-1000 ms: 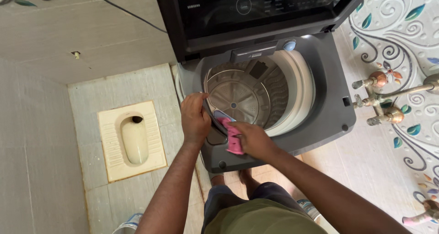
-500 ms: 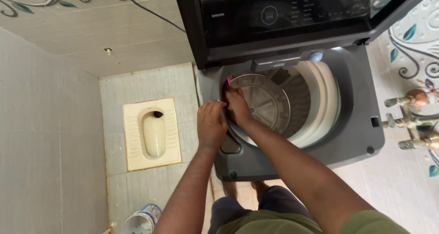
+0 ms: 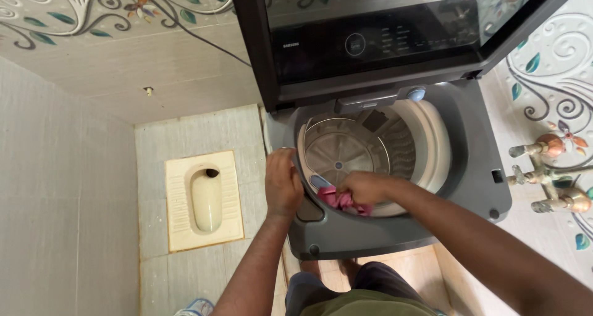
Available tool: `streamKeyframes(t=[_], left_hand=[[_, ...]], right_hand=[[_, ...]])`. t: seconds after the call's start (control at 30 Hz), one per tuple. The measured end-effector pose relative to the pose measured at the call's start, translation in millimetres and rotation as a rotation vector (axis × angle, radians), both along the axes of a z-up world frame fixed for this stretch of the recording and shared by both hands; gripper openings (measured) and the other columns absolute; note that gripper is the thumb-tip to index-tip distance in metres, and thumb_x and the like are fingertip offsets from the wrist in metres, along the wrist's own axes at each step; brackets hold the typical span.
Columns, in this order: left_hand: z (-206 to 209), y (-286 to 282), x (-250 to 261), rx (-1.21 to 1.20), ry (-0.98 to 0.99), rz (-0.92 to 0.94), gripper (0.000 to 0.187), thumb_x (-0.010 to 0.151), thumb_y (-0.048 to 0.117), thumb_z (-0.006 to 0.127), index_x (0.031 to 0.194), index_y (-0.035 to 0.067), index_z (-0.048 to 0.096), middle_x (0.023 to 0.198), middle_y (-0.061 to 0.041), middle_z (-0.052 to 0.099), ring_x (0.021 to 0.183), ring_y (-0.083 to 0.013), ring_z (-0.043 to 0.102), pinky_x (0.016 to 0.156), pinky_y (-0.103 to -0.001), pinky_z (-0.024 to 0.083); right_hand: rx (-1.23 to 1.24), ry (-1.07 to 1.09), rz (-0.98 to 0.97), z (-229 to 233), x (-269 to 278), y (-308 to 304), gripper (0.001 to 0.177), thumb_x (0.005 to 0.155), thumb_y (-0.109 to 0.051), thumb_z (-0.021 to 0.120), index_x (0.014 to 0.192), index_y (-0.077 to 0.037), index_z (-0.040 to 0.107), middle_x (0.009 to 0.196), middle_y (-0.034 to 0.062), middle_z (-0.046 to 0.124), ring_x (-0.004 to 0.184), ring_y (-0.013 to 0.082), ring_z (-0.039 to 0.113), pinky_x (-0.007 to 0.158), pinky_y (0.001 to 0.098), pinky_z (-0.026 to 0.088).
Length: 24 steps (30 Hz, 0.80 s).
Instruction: The person cleans the detergent drawer of a top-loading washing machine using a pink cloth. They wipe the drawer, the interior of the machine, and the exterior surfaces including the lid and control panel. The drawer is reinserted and the lid is closed.
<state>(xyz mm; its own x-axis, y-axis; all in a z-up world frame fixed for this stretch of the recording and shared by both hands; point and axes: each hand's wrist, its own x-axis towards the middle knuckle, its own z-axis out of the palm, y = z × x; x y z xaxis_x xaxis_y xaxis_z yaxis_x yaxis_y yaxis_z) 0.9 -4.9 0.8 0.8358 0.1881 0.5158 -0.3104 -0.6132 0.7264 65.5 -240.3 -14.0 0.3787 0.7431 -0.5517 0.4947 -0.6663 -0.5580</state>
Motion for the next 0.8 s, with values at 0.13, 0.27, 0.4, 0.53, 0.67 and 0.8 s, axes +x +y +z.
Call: streamKeyframes(t=[0.13,0.27,0.4,0.53,0.67,0.8], left_hand=[[2.3,-1.2,-4.6,0.006,0.004,0.122,0.032,0.095,0.002,0.053,0.127,-0.003,0.056,0.132,-0.022,0.058,0.131,-0.0418,0.051,0.114,-0.050,0.036],[1.9,-2.2,-4.8,0.041,0.051,0.167,0.032,0.096,0.008,0.052,0.127,-0.002,0.057,0.133,-0.020,0.059,0.131,-0.0406,0.051,0.115,-0.050,0.033],[-3.8,-3.1,-2.6,-0.026,0.057,0.164,0.033,0.100,0.010,0.050,0.130,-0.002,0.056,0.136,-0.021,0.059,0.130,-0.0396,0.053,0.114,-0.049,0.036],[-12.8,-2.2,-1.4,-0.039,0.028,0.183,0.035,0.103,0.016,0.049,0.131,-0.003,0.055,0.137,-0.022,0.059,0.130,-0.0396,0.053,0.114,-0.050,0.036],[-14.7,0.0,-2.5,-0.062,-0.023,0.203,0.039,0.105,0.023,0.047,0.134,-0.003,0.055,0.139,-0.023,0.058,0.132,-0.0404,0.053,0.114,-0.049,0.036],[-9.6,0.8,-7.0,-0.208,0.008,0.179,0.039,0.105,0.024,0.047,0.133,-0.002,0.055,0.138,-0.022,0.060,0.129,-0.0389,0.057,0.112,-0.046,0.040]], right_hand=[[0.491,0.057,-0.954,-5.3,16.4,3.5,0.041,0.091,-0.007,0.064,0.132,-0.008,0.066,0.104,0.0127,0.075,0.082,0.0209,0.068,0.070,0.0346,0.055],[0.891,0.118,-1.460,-14.0,47.6,65.9,0.045,0.096,-0.009,0.056,0.141,-0.009,0.059,0.110,0.0100,0.071,0.067,0.0143,0.065,0.055,0.0326,0.053],[0.573,-0.259,-1.261,-25.1,43.5,142.3,0.061,0.099,-0.022,0.060,0.157,-0.014,0.039,0.114,0.0227,0.069,0.085,0.0331,0.067,0.071,0.0428,0.055],[0.753,-0.518,-0.923,-21.9,-0.1,145.7,0.071,0.095,-0.018,0.065,0.155,-0.001,0.031,0.133,0.0290,0.057,0.112,0.0465,0.059,0.091,0.0490,0.049],[0.538,-0.309,-0.704,4.0,-44.1,107.6,0.057,0.096,-0.019,0.053,0.153,-0.012,0.050,0.127,0.0208,0.066,0.118,0.0400,0.063,0.100,0.0454,0.051],[0.433,-0.421,-0.509,31.0,-93.2,80.3,0.046,0.099,-0.026,0.062,0.142,-0.010,0.053,0.142,0.0210,0.056,0.128,0.0408,0.055,0.106,0.0472,0.045]])
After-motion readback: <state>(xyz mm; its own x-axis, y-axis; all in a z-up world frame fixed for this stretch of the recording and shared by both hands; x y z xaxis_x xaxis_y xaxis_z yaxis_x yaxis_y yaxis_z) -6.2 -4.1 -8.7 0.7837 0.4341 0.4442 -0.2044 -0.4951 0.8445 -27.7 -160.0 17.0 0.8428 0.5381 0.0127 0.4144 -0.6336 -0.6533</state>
